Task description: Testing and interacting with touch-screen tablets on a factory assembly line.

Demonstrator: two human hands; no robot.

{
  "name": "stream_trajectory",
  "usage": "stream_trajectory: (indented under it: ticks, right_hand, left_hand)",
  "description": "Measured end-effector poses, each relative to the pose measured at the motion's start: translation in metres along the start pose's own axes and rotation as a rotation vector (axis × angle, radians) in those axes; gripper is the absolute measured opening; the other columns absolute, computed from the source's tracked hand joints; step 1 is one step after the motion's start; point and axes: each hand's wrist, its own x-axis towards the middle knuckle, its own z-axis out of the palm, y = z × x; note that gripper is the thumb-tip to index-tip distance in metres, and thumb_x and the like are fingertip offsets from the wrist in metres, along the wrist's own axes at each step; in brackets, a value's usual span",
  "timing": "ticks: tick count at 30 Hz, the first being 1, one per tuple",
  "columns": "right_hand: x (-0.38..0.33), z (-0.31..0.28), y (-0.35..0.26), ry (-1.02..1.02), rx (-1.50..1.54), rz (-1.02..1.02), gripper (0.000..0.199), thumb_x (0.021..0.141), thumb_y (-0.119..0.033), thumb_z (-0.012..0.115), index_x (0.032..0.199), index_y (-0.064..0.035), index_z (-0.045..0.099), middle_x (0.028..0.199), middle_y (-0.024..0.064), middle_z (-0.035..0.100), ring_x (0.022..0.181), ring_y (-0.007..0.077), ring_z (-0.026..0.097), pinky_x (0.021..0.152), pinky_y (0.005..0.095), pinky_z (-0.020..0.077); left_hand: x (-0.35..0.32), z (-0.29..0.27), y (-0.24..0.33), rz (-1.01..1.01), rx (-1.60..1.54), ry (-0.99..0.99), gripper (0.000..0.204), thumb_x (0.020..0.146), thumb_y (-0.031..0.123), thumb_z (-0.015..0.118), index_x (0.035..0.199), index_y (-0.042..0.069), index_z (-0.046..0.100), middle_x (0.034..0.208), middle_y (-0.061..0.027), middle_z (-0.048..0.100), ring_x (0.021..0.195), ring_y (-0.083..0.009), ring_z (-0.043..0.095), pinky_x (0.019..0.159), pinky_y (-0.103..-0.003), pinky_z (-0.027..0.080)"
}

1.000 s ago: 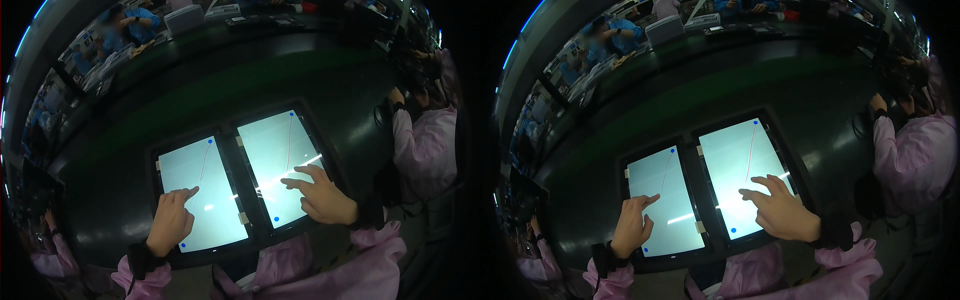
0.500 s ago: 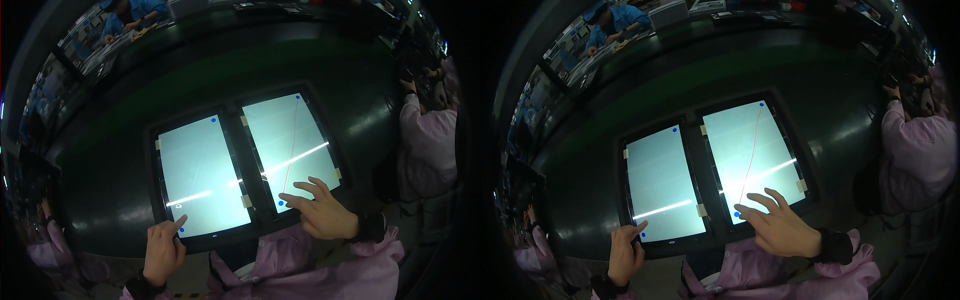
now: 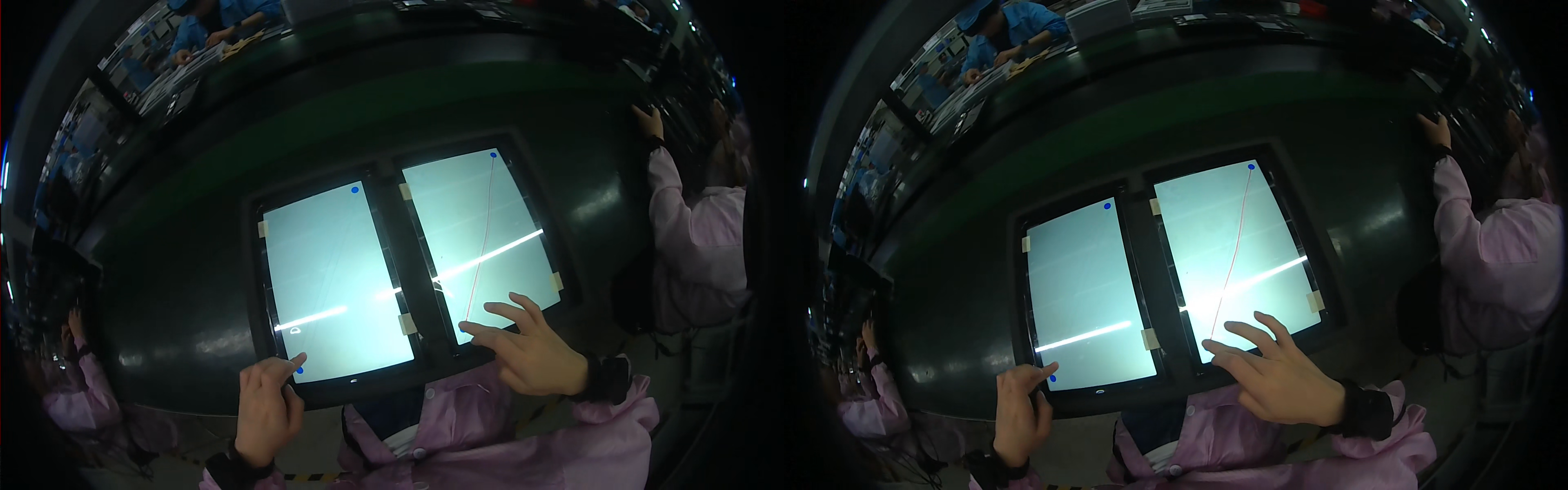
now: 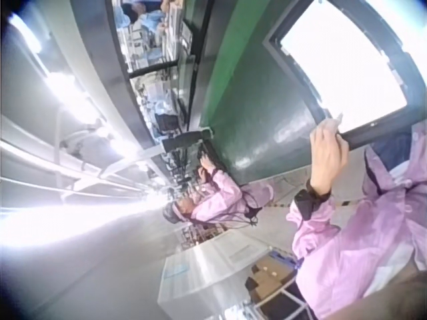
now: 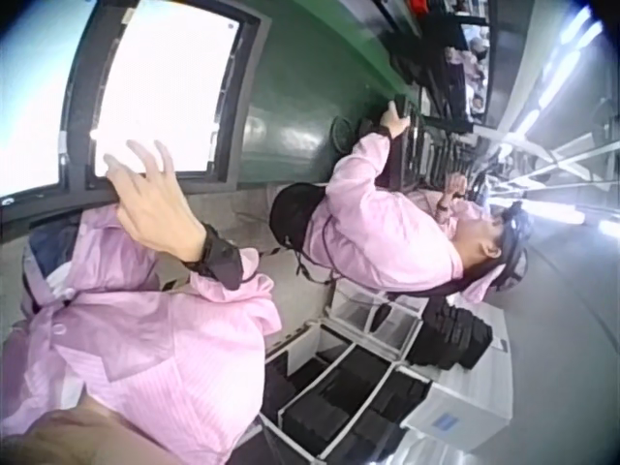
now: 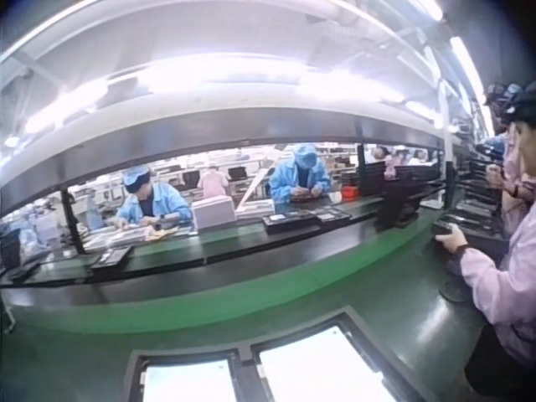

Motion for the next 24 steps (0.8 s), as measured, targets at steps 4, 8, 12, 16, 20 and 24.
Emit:
stream_trajectory:
  ticks: [4,8,12,16,20,24]
  right_hand:
    - [-0.003,0.000,0.010,0.354,0.255,0.143,0.043,0.074,-0.002,0.054,0.116,-0.0018,0.051,0.128,0.0093,0.055,0.125,0.0316,0.039,0.106,0.0452,0.0287]
    - [-0.001,0.013,0.024,0.718,0.325,0.276,0.038,0.076,0.002,0.051,0.114,-0.0002,0.050,0.125,0.0178,0.057,0.122,0.0324,0.042,0.102,0.0401,0.0344]
    - [0.003,0.017,0.024,0.825,0.304,0.323,0.034,0.079,0.000,0.051,0.113,0.0012,0.051,0.123,0.0171,0.057,0.118,0.0314,0.047,0.098,0.0387,0.0393]
    - [0.005,0.017,0.024,0.819,0.295,0.301,0.032,0.080,-0.002,0.052,0.112,0.0021,0.052,0.121,0.0165,0.058,0.116,0.0325,0.048,0.098,0.0391,0.0402]
    - [0.004,0.017,0.027,0.816,0.296,0.290,0.031,0.080,-0.003,0.053,0.111,0.0022,0.052,0.119,0.0163,0.059,0.116,0.0329,0.047,0.098,0.0398,0.0392]
    - [0.002,0.018,0.028,0.817,0.300,0.297,0.032,0.080,-0.003,0.054,0.111,0.0025,0.052,0.118,0.0162,0.059,0.116,0.0330,0.047,0.097,0.0401,0.0387]
  left_hand:
    - [0.023,-0.007,-0.004,0.056,-0.023,0.077,0.044,0.071,-0.010,0.049,0.115,-0.002,0.048,0.111,-0.0160,0.058,0.099,-0.0318,0.050,0.090,-0.041,0.037]
    - [0.096,-0.003,-0.020,0.185,-0.074,0.144,0.048,0.074,-0.008,0.050,0.121,-0.003,0.040,0.118,-0.0158,0.058,0.105,-0.0320,0.049,0.095,-0.039,0.036]
    - [0.176,0.015,-0.031,0.182,0.014,0.125,0.050,0.076,-0.005,0.049,0.124,-0.001,0.036,0.122,-0.0106,0.058,0.107,-0.0300,0.048,0.097,-0.037,0.035]
    - [0.205,0.026,-0.037,0.161,0.021,0.078,0.049,0.077,-0.002,0.047,0.125,0.000,0.036,0.124,-0.0085,0.057,0.108,-0.0302,0.046,0.098,-0.038,0.034]
    - [0.205,0.036,-0.036,0.248,0.011,0.117,0.047,0.072,-0.006,0.048,0.119,-0.002,0.042,0.117,-0.0155,0.057,0.105,-0.0344,0.049,0.094,-0.039,0.037]
    - [0.193,0.035,-0.032,0.204,0.056,0.043,0.050,0.075,-0.003,0.047,0.124,-0.001,0.036,0.125,-0.0098,0.056,0.106,-0.0313,0.046,0.097,-0.038,0.034]
